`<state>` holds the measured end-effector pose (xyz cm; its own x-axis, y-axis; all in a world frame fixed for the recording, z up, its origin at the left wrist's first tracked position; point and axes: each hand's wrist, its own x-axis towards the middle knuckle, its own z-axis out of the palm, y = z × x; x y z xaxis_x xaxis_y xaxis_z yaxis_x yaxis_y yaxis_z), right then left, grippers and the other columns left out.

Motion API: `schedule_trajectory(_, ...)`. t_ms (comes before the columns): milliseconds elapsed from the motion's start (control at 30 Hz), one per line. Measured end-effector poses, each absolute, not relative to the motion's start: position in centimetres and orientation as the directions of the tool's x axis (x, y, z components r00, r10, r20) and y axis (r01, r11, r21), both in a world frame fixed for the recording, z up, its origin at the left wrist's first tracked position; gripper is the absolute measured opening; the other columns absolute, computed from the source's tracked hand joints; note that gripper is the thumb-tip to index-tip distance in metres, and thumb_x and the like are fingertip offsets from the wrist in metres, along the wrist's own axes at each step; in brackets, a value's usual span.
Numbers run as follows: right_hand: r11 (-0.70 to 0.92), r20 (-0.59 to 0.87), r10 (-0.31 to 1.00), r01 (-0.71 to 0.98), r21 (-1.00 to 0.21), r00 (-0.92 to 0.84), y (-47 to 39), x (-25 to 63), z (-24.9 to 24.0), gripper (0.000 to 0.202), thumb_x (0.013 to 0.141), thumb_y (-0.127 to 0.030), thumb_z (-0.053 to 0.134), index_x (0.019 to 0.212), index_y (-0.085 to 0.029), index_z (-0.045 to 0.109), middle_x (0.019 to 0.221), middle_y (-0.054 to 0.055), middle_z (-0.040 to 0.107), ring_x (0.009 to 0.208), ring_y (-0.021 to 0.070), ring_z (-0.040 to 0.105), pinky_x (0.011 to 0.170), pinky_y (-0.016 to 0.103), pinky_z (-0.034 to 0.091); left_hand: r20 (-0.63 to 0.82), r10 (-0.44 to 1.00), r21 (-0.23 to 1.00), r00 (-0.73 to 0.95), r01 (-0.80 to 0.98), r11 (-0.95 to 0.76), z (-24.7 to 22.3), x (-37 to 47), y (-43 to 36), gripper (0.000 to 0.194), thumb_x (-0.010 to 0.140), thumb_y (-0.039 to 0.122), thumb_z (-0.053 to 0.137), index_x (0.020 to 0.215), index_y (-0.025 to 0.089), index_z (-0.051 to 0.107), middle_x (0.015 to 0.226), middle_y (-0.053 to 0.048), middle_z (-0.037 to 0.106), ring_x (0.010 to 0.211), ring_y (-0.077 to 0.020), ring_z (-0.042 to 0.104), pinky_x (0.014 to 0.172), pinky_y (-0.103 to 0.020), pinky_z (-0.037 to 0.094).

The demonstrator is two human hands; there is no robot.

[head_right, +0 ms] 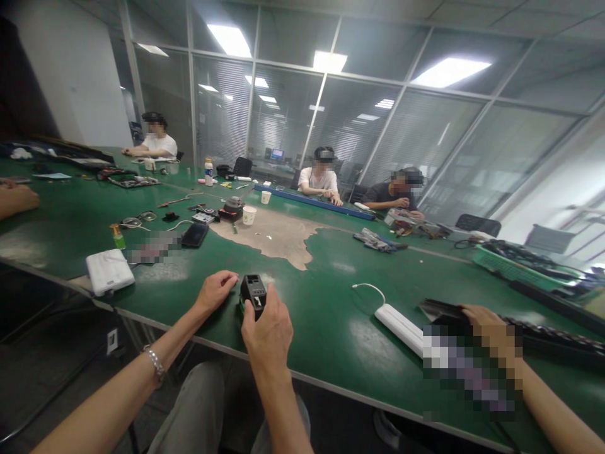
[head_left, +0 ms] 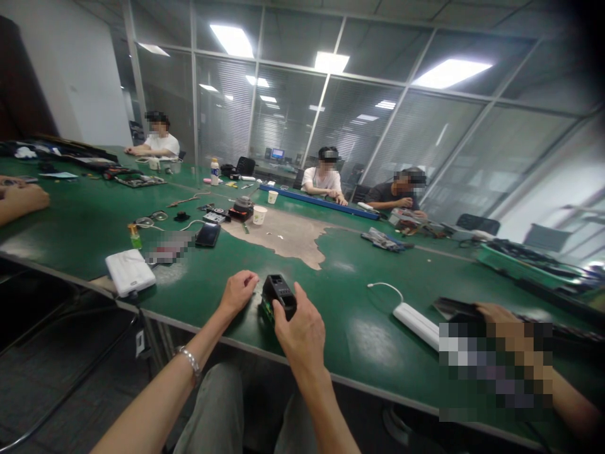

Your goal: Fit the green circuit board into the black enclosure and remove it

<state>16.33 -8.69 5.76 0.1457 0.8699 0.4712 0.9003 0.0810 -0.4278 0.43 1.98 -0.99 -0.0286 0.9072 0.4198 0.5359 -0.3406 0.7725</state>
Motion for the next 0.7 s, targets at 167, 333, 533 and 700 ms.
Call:
schedule_trajectory(167,0.071,0.436,0.894,0.926,-0.371,0.106,-8.9,15.9,5.3,0.055,0.086,-0.035,0.055,0.135,-0.011,0.046,0.118,0.015,0.063,0.108,0.0273,0.06,0.089,0.033,0.045,0.432,0.901,0.76,-0.02,0.546,-0.352,-0.8,0.4,1.9,0.026,0.086,0.034,0.049,0.085,0.019,0.07,0.088,-0.003,0.071,0.079,-0.0145,0.061,0.074,-0.025,0.043)
schedule_trajectory(333,0.081,0.381,0.923,0.942,-0.327,0.053,-9.5,16.3,3.7,0.056,0.087,-0.033,0.054,0.136,-0.008,0.045,0.12,0.016,0.062,0.109,0.0277,0.059,0.089,0.034,0.045,0.429,0.903,0.763,-0.025,0.546,-0.347,-0.7,0.5,1.9,0.026,0.086,0.033,0.048,0.084,0.019,0.07,0.089,-0.004,0.071,0.08,-0.0146,0.061,0.076,-0.025,0.044)
schedule_trajectory(533,0.134,0.421,0.907,0.93,-0.342,0.024,-9.8,17.1,3.2,0.06,0.086,-0.038,0.056,0.136,-0.007,0.044,0.126,0.015,0.058,0.116,0.0286,0.053,0.096,0.036,0.042,0.428,0.904,0.759,-0.022,0.552,-0.346,-0.8,0.4,1.9,0.026,0.086,0.035,0.048,0.083,0.02,0.069,0.09,-0.004,0.071,0.081,-0.0152,0.062,0.077,-0.025,0.044)
schedule_trajectory(700,0.139,0.429,0.902,0.91,-0.39,0.046,-9.4,17.0,3.5,0.06,0.084,-0.039,0.057,0.134,-0.007,0.047,0.123,0.017,0.06,0.115,0.0283,0.055,0.095,0.036,0.043,0.426,0.904,0.756,-0.017,0.556,-0.346,-0.7,0.5,1.9,0.027,0.086,0.035,0.047,0.084,0.02,0.069,0.089,-0.004,0.071,0.081,-0.0155,0.062,0.077,-0.025,0.045)
